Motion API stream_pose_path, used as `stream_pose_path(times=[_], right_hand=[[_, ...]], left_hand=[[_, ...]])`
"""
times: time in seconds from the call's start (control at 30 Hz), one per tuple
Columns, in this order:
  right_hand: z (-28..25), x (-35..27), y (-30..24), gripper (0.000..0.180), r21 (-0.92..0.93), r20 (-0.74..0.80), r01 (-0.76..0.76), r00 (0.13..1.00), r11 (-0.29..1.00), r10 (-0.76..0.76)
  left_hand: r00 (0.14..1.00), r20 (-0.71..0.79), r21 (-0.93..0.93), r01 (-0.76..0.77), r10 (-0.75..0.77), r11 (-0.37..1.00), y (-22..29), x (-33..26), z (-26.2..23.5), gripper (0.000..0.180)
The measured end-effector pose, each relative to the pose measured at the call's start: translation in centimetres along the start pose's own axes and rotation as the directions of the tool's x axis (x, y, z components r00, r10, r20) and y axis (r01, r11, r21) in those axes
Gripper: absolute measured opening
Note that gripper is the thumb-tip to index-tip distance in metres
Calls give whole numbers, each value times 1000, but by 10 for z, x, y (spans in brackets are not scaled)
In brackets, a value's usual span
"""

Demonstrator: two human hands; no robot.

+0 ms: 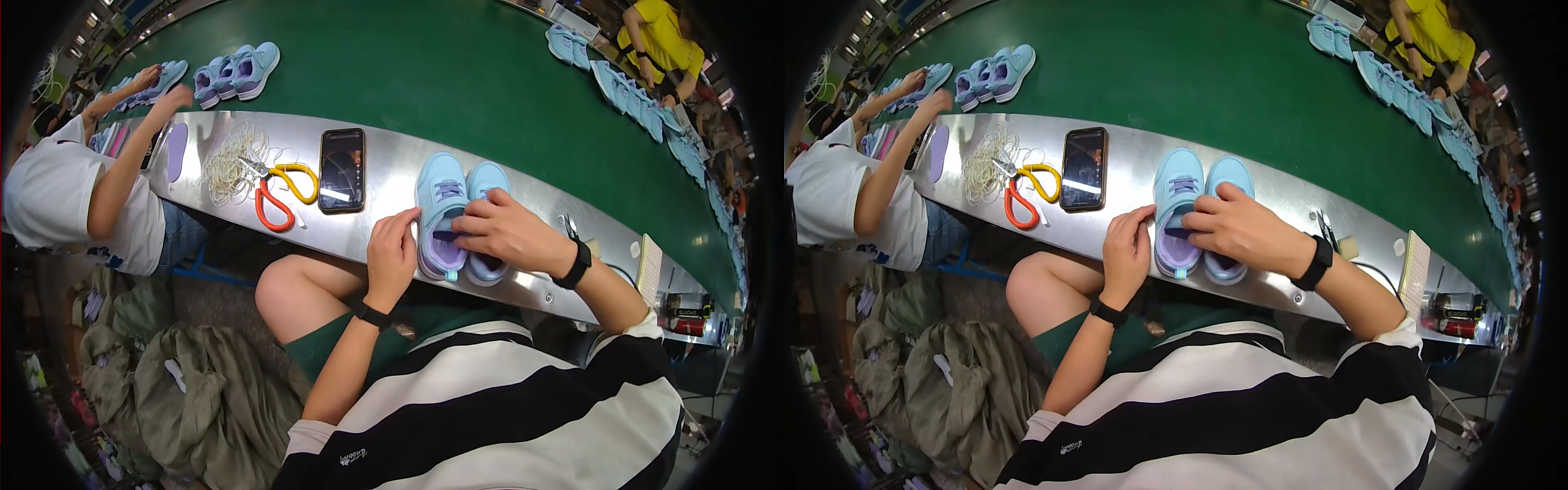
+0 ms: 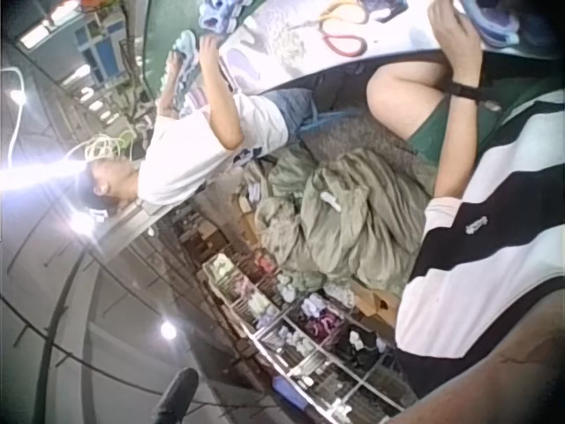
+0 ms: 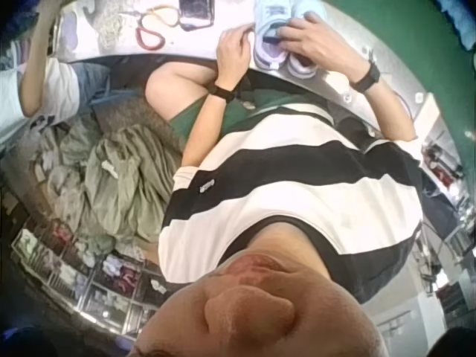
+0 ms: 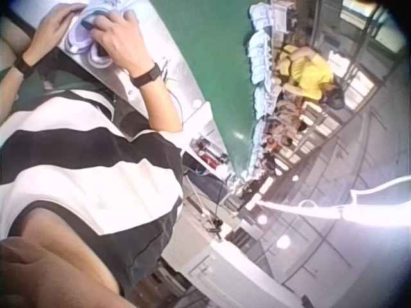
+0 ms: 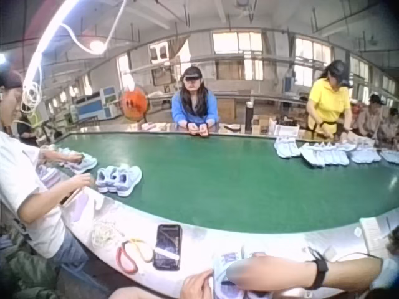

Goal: The person sits at a long table in a factory and repeatedly picks up pairs of light blue and purple sneakers, inspects them by turning them over, and places them back on the table. Other workers are visible in the background performing similar tasks.

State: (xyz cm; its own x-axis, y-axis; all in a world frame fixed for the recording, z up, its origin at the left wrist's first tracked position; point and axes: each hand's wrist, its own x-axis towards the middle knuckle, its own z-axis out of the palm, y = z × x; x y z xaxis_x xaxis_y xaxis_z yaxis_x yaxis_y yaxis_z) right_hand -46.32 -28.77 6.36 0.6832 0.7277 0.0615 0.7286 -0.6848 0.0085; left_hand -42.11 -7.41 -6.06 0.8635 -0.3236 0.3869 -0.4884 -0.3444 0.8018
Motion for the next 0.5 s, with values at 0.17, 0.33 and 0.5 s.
stream_pose_path(times=[0.17, 0.33, 0.5], right_hand=[[-10, 4, 2, 11, -148, 50, 10, 999, 989, -2], [3, -1, -7, 6, -36, -7, 0, 1000, 999, 0], [3, 0, 0, 8, -120, 69, 7, 998, 993, 2]], left_hand=[[998, -49, -92, 40, -45, 995, -8, -6, -3, 29], [1000, -23, -77, 14, -15, 997, -7, -4, -7, 28], [1000, -17, -87, -3, 2, 996, -5, -3, -6, 24]])
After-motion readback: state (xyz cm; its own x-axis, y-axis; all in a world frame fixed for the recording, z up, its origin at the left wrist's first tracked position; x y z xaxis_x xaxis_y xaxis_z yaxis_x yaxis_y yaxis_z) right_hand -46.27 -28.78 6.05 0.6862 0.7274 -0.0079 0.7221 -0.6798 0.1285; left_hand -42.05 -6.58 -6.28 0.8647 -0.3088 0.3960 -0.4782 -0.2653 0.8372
